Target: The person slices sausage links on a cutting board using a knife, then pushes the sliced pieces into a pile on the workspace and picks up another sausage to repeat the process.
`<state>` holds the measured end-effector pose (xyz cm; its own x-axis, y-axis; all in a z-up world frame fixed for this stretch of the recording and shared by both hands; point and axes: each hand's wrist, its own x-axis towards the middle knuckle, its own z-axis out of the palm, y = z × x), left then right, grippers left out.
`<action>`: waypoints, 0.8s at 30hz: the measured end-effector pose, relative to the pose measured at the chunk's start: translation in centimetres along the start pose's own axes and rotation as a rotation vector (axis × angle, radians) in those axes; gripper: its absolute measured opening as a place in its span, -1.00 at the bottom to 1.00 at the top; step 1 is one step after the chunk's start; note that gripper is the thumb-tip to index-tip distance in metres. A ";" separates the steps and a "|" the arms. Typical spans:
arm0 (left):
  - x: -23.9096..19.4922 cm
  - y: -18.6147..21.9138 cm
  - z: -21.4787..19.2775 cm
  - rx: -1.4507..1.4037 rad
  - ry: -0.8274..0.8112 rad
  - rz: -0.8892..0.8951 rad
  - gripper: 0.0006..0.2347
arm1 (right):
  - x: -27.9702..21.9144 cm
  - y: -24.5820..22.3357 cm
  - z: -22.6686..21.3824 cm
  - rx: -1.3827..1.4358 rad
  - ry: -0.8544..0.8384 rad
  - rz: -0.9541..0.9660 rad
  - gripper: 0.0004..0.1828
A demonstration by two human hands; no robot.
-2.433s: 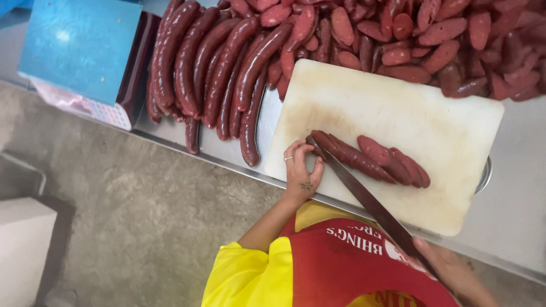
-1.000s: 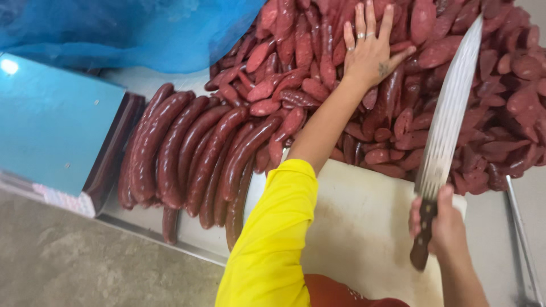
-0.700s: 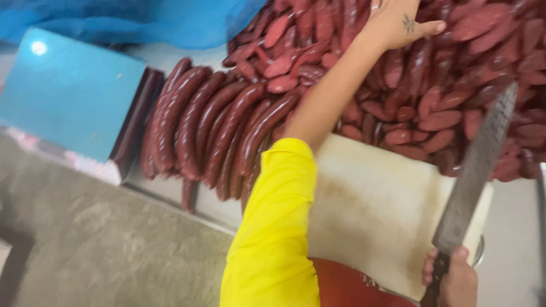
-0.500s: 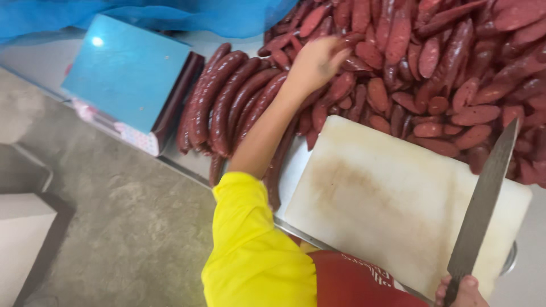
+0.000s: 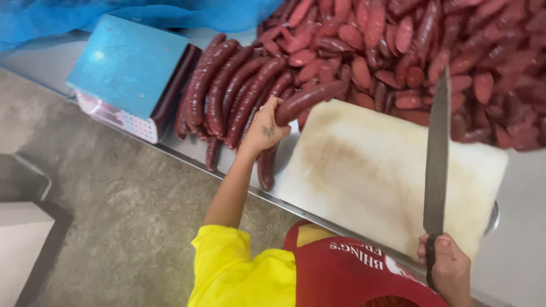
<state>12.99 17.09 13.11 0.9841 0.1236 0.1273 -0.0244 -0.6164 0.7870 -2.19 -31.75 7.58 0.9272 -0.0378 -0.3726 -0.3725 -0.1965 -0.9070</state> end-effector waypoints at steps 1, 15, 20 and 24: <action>-0.9 1.7 0.9 0.006 -0.097 -0.019 -0.50 | -0.4 0.0 -0.6 0.003 0.020 0.018 -0.43; -10.8 6.6 17.5 0.577 -0.176 0.942 -0.54 | -2.0 -2.0 -6.3 -0.722 -0.127 0.351 -0.45; -11.2 7.3 20.1 0.448 0.056 0.942 -0.77 | -1.8 -4.1 -8.0 -0.985 -0.253 0.353 -0.46; -11.4 7.3 20.9 0.350 0.063 0.911 -0.85 | -2.4 -4.9 -11.1 -1.312 -0.343 0.152 -0.44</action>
<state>5.29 -5.08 4.84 0.6031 -0.4787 0.6380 -0.7069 -0.6914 0.1494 -2.18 -41.57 15.11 0.7533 0.0629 -0.6547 0.0193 -0.9971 -0.0736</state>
